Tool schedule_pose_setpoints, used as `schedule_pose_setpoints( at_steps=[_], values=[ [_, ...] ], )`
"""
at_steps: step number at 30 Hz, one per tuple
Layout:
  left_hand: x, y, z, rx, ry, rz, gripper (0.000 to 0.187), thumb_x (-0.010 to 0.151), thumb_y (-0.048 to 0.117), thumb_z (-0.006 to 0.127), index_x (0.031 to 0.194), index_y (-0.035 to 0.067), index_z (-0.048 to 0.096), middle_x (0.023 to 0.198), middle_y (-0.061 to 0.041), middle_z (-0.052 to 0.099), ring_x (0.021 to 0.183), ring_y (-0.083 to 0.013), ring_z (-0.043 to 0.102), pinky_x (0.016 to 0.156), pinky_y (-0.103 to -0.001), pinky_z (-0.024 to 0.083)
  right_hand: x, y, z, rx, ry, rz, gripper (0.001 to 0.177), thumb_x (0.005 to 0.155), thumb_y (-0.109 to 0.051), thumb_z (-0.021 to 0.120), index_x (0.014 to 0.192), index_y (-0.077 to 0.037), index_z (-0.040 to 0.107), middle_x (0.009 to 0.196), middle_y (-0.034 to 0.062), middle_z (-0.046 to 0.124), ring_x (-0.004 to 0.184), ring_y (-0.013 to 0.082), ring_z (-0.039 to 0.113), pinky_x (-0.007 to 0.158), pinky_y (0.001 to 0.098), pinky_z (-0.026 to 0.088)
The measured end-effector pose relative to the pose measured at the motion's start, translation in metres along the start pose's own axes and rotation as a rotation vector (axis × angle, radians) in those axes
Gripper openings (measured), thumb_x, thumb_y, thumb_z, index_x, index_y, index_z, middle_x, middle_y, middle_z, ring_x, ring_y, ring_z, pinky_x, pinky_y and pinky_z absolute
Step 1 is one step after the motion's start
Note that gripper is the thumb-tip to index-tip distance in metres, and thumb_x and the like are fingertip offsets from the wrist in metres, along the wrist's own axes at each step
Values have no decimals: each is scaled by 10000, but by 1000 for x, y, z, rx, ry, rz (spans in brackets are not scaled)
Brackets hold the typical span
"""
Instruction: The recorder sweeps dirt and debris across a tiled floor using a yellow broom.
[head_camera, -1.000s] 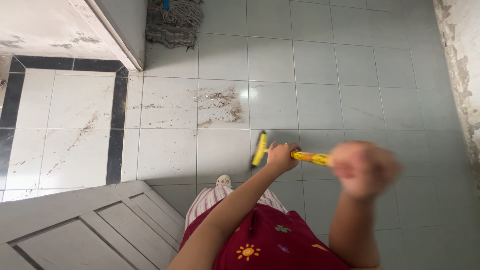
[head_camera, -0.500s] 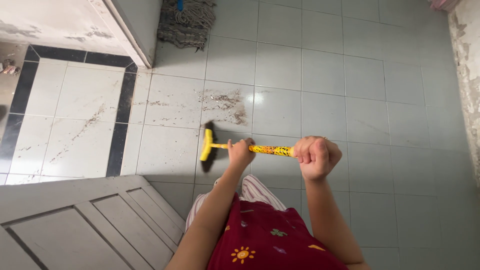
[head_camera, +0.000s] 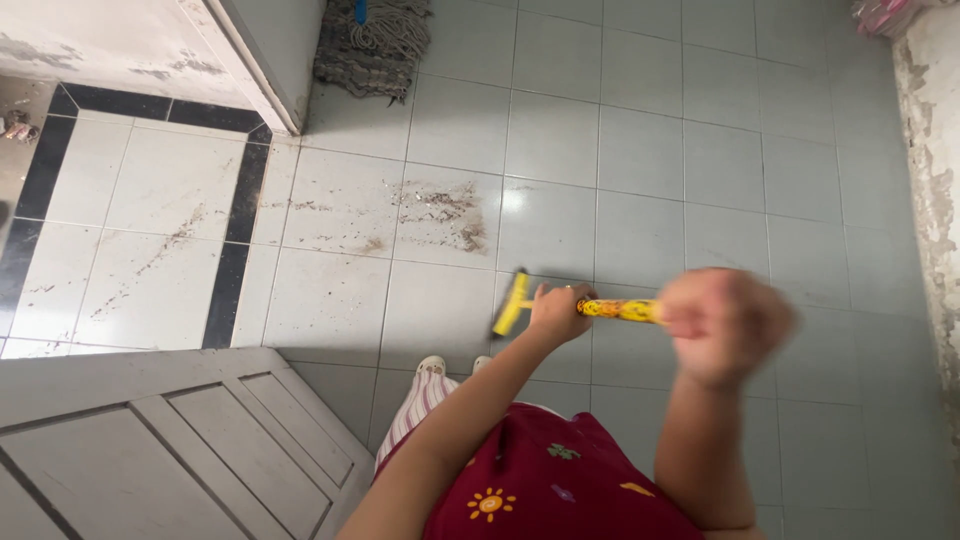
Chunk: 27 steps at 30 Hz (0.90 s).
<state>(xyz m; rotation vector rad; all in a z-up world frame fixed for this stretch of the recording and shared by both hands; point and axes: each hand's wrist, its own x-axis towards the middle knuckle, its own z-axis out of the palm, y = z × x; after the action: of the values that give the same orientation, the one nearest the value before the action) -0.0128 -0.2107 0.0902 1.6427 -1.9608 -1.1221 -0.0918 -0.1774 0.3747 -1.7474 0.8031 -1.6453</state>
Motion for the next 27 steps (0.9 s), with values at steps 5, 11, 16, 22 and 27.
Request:
schedule_pose_setpoints(
  at_steps=[5, 11, 16, 22, 27],
  values=[
    [10, -48, 41, -114, 62, -36, 253, 837, 243, 684, 1085, 279, 718, 916, -11, 762, 959, -262, 713, 1106, -501, 357, -21, 35, 33, 83, -148, 93, 412, 1036, 0, 485, 640, -66, 392, 555, 30, 459, 460, 119, 441, 452, 278, 385],
    [3, -97, -2, 23, 98, -195, 304, 822, 228, 700, 1120, 288, 705, 936, -9, 781, 945, -228, 727, 1202, -525, 260, -31, 63, 37, 234, -33, 157, 455, 1064, -81, 446, 617, -87, 359, 531, 26, 419, 449, 110, 386, 441, 287, 371],
    [-11, -140, -26, 97, 196, -237, 398, 784, 163, 695, 1166, 276, 693, 968, -11, 777, 942, -227, 729, 1194, -531, 265, -50, 89, 46, 264, 139, 200, 489, 1076, -130, 443, 606, -115, 311, 523, 30, 392, 446, 124, 372, 447, 315, 393],
    [-11, -117, -30, 200, 211, -244, 365, 786, 163, 701, 1138, 259, 696, 908, -62, 759, 894, -255, 728, 1167, -498, 327, -39, 71, 21, 287, 254, 155, 468, 1066, -155, 441, 609, -97, 356, 504, 31, 369, 412, 125, 337, 426, 309, 373],
    [-13, -22, -31, 108, 105, -70, 358, 772, 191, 716, 1120, 269, 700, 914, -80, 761, 902, -290, 718, 893, -429, 521, 0, 17, -18, 264, 280, 33, 455, 1088, -121, 500, 666, -125, 331, 471, 9, 369, 336, 94, 279, 384, 305, 346]
  ],
)
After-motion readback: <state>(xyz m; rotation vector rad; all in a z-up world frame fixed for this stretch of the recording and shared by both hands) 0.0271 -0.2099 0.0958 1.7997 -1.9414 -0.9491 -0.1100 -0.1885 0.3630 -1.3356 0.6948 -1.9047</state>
